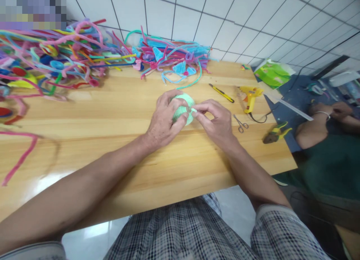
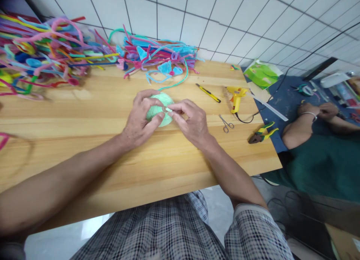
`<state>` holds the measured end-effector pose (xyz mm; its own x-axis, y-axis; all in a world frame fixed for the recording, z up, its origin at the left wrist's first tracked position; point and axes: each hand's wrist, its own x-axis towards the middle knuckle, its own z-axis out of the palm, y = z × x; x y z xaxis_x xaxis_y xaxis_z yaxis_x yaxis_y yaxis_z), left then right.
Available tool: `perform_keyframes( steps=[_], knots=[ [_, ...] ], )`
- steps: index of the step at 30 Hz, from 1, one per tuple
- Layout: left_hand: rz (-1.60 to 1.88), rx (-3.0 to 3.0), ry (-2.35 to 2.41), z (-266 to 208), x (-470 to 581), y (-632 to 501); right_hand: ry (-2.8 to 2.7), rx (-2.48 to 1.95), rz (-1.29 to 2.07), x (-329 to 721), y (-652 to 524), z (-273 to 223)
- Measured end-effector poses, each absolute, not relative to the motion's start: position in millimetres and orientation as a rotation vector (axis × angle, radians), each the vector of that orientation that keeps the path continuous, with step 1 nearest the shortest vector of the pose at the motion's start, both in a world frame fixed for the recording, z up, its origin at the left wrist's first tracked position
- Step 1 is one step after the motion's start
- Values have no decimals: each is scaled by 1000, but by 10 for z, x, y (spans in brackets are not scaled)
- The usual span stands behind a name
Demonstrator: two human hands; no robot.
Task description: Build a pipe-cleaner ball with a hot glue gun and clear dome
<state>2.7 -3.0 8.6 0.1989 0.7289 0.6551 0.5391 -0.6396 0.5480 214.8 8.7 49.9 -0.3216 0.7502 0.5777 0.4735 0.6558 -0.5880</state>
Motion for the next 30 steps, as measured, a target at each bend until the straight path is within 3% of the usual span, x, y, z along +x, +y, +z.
perform_keyframes(
  steps=[30],
  knots=[
    [1432, 2215, 1241, 148, -29, -48, -1955, -925, 258, 2045, 25, 315]
  ],
)
